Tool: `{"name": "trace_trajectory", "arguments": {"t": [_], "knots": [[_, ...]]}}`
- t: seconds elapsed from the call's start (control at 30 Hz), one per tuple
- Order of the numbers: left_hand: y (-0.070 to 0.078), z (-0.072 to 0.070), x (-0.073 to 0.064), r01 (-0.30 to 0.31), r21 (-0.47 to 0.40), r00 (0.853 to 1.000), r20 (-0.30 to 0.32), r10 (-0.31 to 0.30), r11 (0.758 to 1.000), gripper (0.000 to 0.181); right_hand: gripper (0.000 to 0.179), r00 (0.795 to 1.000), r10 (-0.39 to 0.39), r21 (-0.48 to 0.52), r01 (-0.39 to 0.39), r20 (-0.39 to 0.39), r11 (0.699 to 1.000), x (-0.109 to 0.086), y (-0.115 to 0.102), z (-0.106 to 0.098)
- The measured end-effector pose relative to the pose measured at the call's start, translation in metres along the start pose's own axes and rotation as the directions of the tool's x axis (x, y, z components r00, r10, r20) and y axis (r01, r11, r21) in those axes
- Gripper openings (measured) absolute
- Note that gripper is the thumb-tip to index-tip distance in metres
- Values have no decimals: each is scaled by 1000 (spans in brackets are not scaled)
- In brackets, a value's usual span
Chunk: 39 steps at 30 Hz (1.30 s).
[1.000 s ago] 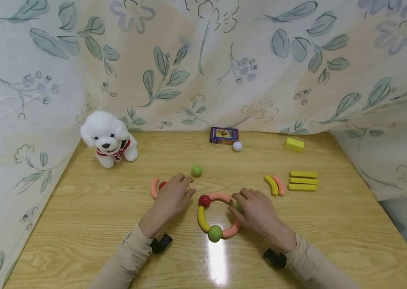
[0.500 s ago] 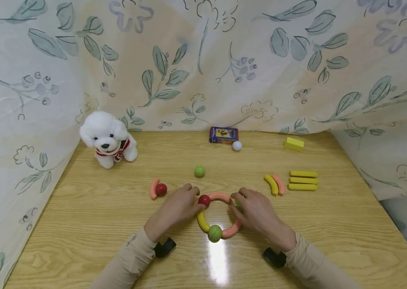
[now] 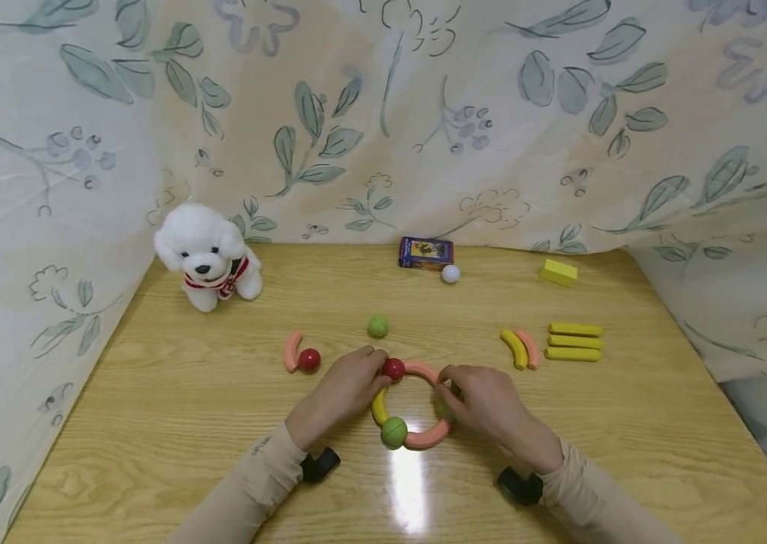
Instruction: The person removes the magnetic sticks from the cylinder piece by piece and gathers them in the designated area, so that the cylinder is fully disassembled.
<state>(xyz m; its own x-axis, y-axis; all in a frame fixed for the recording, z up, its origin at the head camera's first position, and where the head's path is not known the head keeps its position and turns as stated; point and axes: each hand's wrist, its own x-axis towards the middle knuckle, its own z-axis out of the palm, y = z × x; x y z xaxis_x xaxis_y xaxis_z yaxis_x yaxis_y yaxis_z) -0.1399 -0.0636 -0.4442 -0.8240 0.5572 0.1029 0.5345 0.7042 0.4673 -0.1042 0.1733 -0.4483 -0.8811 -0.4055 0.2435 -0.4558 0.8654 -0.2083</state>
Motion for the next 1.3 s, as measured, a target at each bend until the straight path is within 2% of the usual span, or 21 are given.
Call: {"name": "trace_trajectory", "arguments": {"t": [0.13, 0.27, 0.37, 0.6, 0.73, 0.83, 0.97, 1.07, 1.17, 1.3], "knots": [[-2, -1, -2, 6, -8, 1000, 18, -6, 1000, 15, 7, 998, 66, 76, -68, 20, 995, 6, 3, -2], [-2, -5, -3, 51, -21, 995, 82, -49, 998, 17, 4, 995, 97, 146, -100, 26, 984, 10, 5, -6], [0, -8, -2, 72, -42, 991, 112, -67, 997, 18, 6, 996, 80, 175, -86, 38, 981, 8, 4, -8], [0, -8, 0, 64, -58, 997, 50, -61, 996, 23, 7, 999, 18, 210, -27, 45, 977, 2, -3, -6], [-1, -6, -1, 63, -73, 997, 40, -61, 995, 22, 7, 999, 12, 205, -18, 29, 979, 1, -4, -4], [0, -7, -2, 85, -66, 996, 39, -82, 994, 20, 7, 1000, 15, 201, -17, 9, 980, 1, -4, -4], [5, -10, -8, 146, -47, 985, 99, -141, 988, 21, 7, 999, 19, 196, -11, -35, 980, 0, -1, -6], [8, -11, -11, 170, -40, 974, 159, -162, 985, 24, 7, 998, 18, 188, -7, -55, 982, -1, 1, -8], [10, -11, -9, 165, -46, 971, 181, -154, 985, 22, 5, 998, -1, 190, 14, -65, 982, -2, 3, -9], [11, -10, 0, 126, -43, 978, 172, -117, 991, 22, 10, 987, -112, 170, 131, -118, 977, -2, 7, -6]]}}
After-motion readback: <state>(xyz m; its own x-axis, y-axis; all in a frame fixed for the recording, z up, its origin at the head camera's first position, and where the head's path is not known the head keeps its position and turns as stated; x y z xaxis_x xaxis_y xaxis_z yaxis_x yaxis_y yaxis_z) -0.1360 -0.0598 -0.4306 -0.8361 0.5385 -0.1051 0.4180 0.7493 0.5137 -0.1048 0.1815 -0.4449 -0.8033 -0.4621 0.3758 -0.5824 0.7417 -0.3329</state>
